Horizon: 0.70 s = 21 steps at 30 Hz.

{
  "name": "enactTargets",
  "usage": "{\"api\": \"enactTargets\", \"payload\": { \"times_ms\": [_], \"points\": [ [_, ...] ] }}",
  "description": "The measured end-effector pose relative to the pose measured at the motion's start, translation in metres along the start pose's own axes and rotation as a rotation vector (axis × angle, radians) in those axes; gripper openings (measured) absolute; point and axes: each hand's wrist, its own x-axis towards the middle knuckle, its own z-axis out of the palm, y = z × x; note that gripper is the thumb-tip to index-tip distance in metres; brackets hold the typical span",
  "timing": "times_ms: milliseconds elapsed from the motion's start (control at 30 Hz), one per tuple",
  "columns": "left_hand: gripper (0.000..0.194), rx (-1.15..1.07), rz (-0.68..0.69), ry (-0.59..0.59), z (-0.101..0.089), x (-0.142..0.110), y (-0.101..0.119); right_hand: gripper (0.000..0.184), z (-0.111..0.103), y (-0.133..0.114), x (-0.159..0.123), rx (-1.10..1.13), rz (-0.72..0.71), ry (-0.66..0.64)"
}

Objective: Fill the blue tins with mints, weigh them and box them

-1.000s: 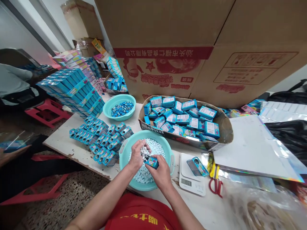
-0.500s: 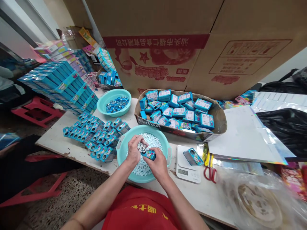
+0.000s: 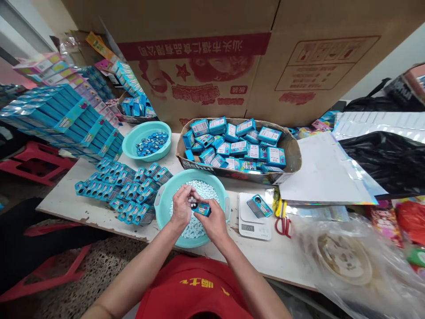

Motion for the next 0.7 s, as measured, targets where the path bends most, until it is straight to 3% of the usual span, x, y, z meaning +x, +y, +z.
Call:
{"api": "enactTargets", "payload": {
  "times_ms": [100,333,467,533,600,700],
  "points": [
    [0.022,0.001,0.0,0.024,0.001,0.001,-0.001,0.031,-0.002,0.004,0.002,0.033,0.027,0.003],
    [0.021,0.025,-0.001,-0.051,0.001,0.002,-0.005,0.033,-0.003,0.014,0.007,0.054,0.065,0.025],
    [0.025,0.127,0.032,-0.014,-0.02,0.012,-0.003,0.037,-0.017,0.007,0.002,0.149,0.117,0.015],
    [0.029,0.424,0.041,-0.038,-0.043,0.019,-0.007,0.039,-0.03,0.003,-0.004,0.185,0.11,0.055],
    [0.026,0.887,0.063,-0.131,-0.066,0.024,-0.021,0.038,-0.041,0.0,-0.007,0.189,0.069,0.113],
    [0.027,1.414,0.143,-0.32,-0.079,0.023,-0.057,0.037,-0.045,0.002,-0.005,0.177,0.009,0.168]
  ]
}}
